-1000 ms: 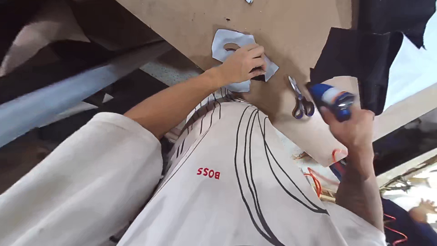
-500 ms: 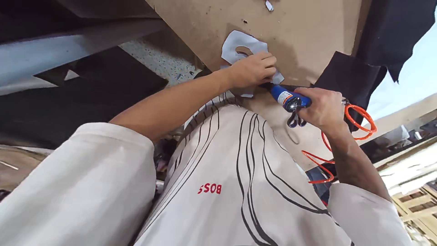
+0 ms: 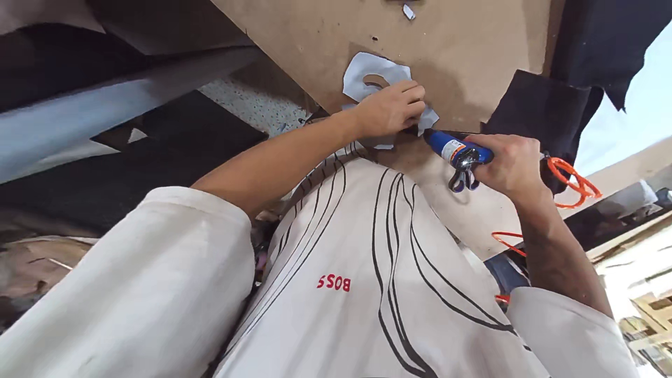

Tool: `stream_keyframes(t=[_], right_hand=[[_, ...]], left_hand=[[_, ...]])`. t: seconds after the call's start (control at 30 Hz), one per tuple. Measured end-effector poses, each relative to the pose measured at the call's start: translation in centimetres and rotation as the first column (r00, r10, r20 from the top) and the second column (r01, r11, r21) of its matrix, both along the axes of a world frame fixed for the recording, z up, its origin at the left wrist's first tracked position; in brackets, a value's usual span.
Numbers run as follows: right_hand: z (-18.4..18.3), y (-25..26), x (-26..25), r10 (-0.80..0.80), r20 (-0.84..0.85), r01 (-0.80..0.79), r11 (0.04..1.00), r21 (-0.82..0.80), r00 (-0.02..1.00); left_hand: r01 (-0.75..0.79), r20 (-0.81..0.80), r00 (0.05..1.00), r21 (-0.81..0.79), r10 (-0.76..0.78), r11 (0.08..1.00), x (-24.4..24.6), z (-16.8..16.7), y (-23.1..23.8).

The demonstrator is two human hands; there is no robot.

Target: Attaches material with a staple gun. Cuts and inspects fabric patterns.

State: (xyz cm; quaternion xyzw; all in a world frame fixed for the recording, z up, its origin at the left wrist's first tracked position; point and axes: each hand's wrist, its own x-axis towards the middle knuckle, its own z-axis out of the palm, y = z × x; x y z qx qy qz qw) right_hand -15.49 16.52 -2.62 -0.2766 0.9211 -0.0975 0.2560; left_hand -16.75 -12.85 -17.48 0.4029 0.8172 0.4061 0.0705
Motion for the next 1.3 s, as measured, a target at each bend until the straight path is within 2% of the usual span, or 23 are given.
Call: stream_keyframes(t=[0.63, 0.7, 0.77, 0.83, 0.9, 0.97, 1.07, 1.17, 1.23, 1.3], right_hand=[[-0.1, -2.4, -0.9, 0.024, 0.074, -0.032, 0.993, 0.112, 0.997], [0.8, -1.7, 0.0, -0.034, 0.055, 0.031, 0.998, 0.062, 0.998], [1.8, -0.4, 1.9, -0.151, -0.034, 0.152, 0.988, 0.024, 0.988], [2.3, 2.0, 4.4, -0.328, -0.08, 0.331, 0.943, 0.024, 0.941], [1.7, 5.0, 7.3, -0.468, -0.038, 0.469, 0.883, 0.022, 0.883], [-0.1, 7.7, 9.8, -0.557, -0.01, 0.557, 0.83, 0.017, 0.831], [-3.5, 9.6, 11.7, -0.617, -0.133, 0.624, 0.782, 0.009, 0.776], [-3.5, 6.5, 11.3, -0.653, -0.266, 0.671, 0.741, -0.03, 0.709], [-2.3, 1.1, 9.9, -0.642, -0.162, 0.626, 0.767, -0.143, 0.749], [-3.0, -4.6, 7.8, -0.496, -0.01, 0.47, 0.83, -0.298, 0.869]], left_hand=[[-0.009, -0.001, 1.0, 0.0, 0.009, 1.0, 0.3, -0.2, 0.1], [-0.007, 0.022, 1.0, 0.001, 0.007, 1.0, 0.2, -0.1, 0.3], [-0.051, 0.044, 0.998, 0.024, 0.05, 0.998, 0.4, 0.1, 0.1], [-0.184, 0.039, 0.983, 0.074, 0.182, 0.98, 1.3, 1.4, -0.8], [-0.374, 0.005, 0.927, 0.072, 0.374, 0.925, 2.9, 3.7, -2.0], [-0.458, -0.006, 0.889, -0.041, 0.458, 0.888, 4.3, 5.3, -3.2], [-0.351, 0.057, 0.927, -0.225, 0.372, 0.909, 5.1, 5.3, -4.0], [-0.237, 0.064, 0.962, -0.286, 0.266, 0.928, 4.0, 4.5, -3.0], [-0.201, 0.081, 0.968, -0.322, 0.238, 0.925, 2.8, 4.5, -2.1], [-0.19, 0.066, 0.972, -0.336, 0.224, 0.922, 2.0, 4.3, -1.3]])
